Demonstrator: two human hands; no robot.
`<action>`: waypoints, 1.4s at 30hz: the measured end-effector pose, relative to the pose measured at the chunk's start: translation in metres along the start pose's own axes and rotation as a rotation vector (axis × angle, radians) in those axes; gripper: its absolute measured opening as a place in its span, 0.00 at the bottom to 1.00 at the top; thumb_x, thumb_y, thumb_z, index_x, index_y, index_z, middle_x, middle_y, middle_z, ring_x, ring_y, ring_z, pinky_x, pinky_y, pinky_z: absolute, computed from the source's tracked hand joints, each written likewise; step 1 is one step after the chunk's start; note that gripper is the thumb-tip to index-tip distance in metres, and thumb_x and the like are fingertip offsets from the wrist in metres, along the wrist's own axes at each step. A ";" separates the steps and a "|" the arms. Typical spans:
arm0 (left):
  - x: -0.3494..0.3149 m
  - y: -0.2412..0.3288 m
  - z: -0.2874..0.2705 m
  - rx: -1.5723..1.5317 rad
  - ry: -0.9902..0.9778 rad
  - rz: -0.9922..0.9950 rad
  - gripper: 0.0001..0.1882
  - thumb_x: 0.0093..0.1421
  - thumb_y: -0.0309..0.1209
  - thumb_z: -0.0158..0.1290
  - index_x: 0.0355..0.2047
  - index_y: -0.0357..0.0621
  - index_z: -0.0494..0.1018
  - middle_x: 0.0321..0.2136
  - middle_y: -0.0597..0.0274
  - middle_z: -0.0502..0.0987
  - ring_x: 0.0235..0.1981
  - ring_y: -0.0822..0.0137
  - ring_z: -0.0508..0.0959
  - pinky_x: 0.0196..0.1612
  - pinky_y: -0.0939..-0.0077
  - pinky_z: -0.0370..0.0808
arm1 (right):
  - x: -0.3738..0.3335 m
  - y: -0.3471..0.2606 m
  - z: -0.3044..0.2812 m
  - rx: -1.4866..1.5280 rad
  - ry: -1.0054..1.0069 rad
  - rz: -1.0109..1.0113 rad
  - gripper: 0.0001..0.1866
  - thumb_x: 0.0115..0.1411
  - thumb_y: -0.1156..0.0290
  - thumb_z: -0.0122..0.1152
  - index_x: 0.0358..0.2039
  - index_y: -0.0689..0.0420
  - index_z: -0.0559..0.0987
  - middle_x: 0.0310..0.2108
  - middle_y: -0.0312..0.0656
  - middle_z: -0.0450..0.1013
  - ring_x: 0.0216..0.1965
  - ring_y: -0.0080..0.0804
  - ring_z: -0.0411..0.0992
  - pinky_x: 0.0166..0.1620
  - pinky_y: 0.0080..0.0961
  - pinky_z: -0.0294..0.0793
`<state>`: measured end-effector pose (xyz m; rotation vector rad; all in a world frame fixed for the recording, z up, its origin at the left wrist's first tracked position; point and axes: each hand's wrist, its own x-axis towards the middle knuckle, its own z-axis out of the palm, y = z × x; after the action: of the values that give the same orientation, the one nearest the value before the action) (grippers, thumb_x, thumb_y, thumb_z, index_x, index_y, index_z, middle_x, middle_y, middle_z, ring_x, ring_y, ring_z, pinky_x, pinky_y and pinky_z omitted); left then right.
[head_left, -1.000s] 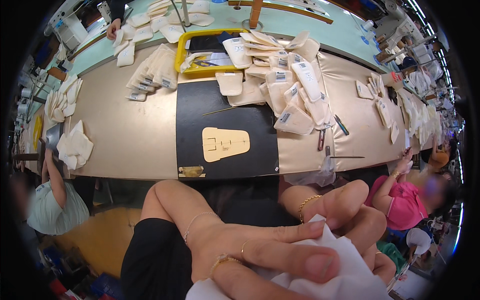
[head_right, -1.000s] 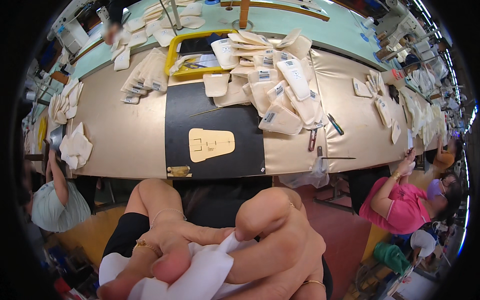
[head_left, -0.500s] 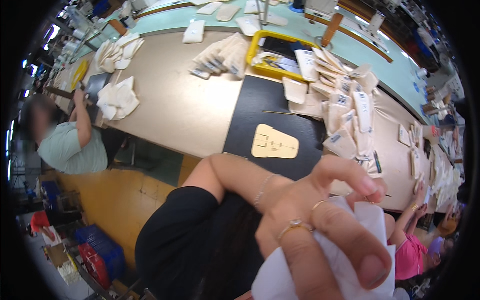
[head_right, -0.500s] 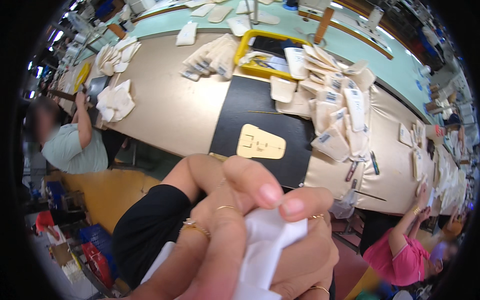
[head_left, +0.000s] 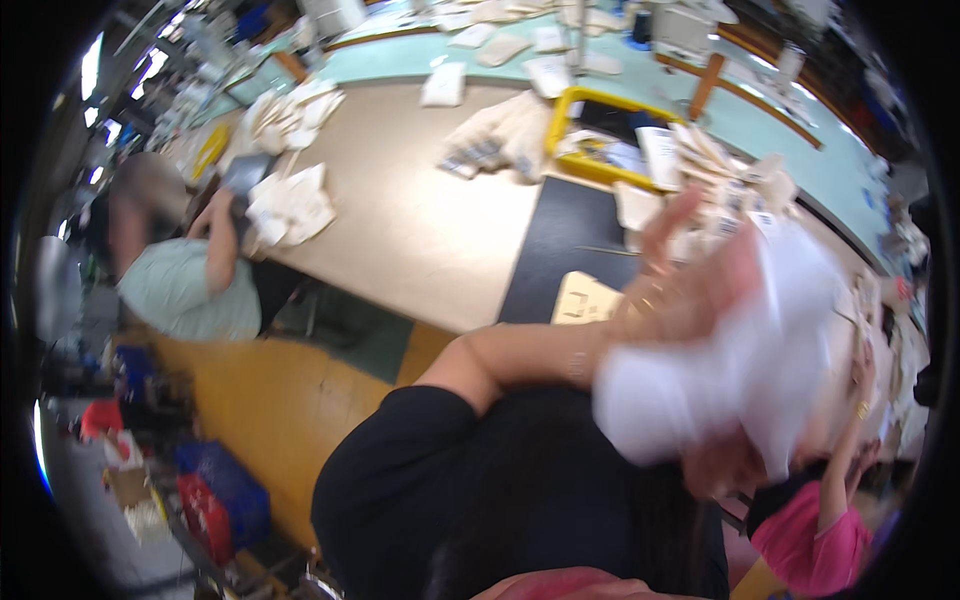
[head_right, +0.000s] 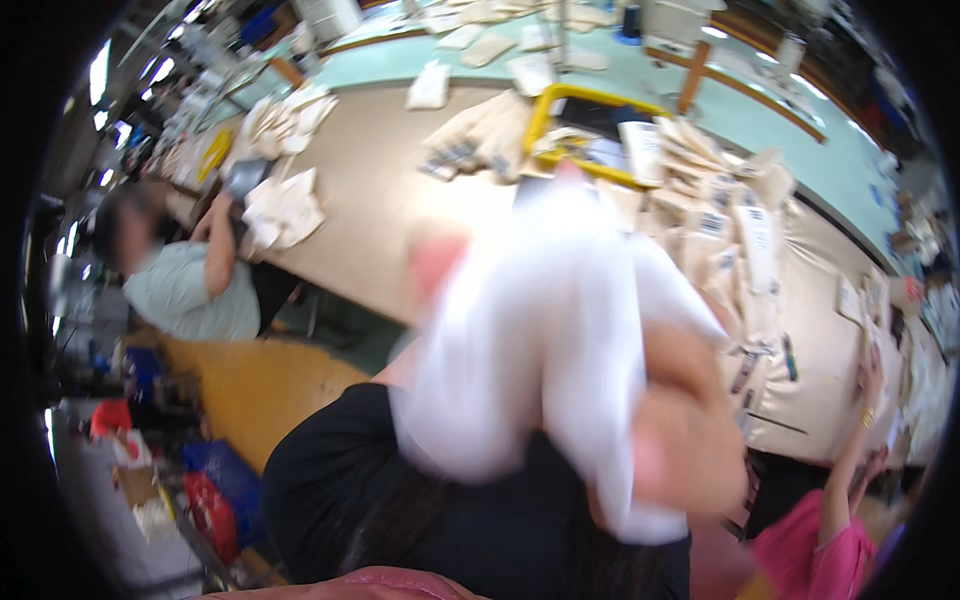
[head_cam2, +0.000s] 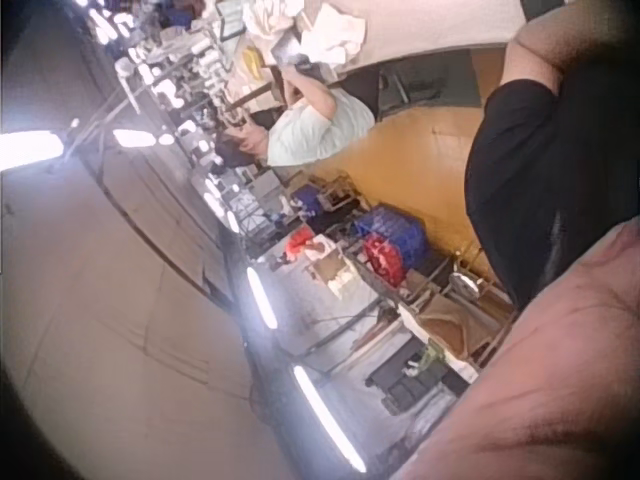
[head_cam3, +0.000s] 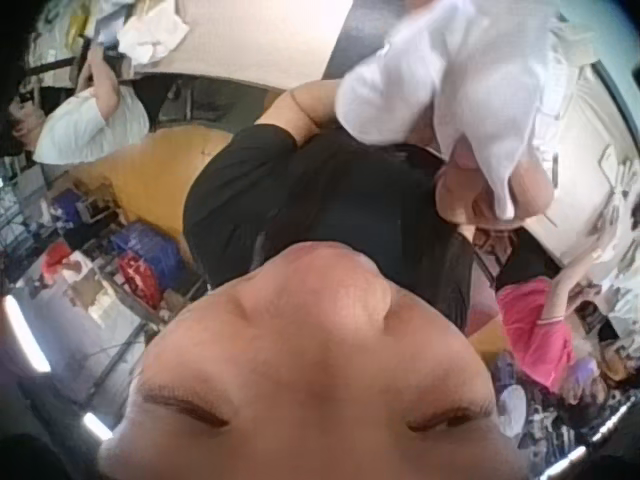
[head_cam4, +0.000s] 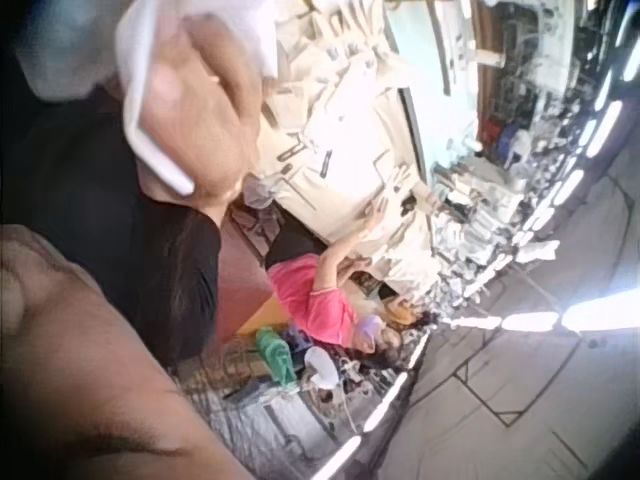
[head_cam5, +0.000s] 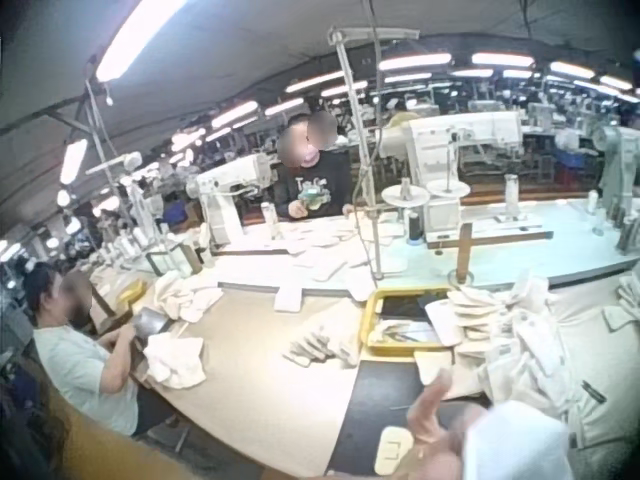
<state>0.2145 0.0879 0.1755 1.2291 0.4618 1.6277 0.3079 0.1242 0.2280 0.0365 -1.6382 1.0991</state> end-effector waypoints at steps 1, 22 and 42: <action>-0.001 0.004 -0.007 0.014 0.051 0.009 0.45 0.61 0.30 0.49 0.72 0.39 0.36 0.70 0.50 0.47 0.70 0.58 0.50 0.70 0.61 0.48 | -0.001 0.003 -0.003 -0.067 0.000 0.127 0.26 0.64 0.70 0.57 0.61 0.62 0.65 0.55 0.50 0.72 0.55 0.41 0.72 0.63 0.43 0.66; 0.002 0.008 -0.054 1.313 0.105 0.492 0.33 0.67 0.59 0.43 0.47 0.42 0.82 0.70 0.34 0.56 0.74 0.30 0.42 0.72 0.37 0.28 | 0.001 0.051 -0.004 0.348 0.302 0.506 0.42 0.58 0.56 0.76 0.63 0.62 0.63 0.58 0.44 0.69 0.59 0.31 0.69 0.61 0.30 0.70; -0.012 0.048 -0.056 0.860 0.142 0.449 0.42 0.64 0.15 0.52 0.70 0.44 0.40 0.47 0.45 0.79 0.44 0.56 0.80 0.53 0.53 0.67 | 0.030 0.046 -0.014 -0.045 -0.028 0.268 0.22 0.48 0.72 0.78 0.45 0.55 0.82 0.51 0.48 0.73 0.54 0.42 0.72 0.56 0.37 0.73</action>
<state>0.1421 0.0713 0.1831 1.9536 1.1142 1.9750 0.2824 0.1739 0.2220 -0.2029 -1.7270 1.2669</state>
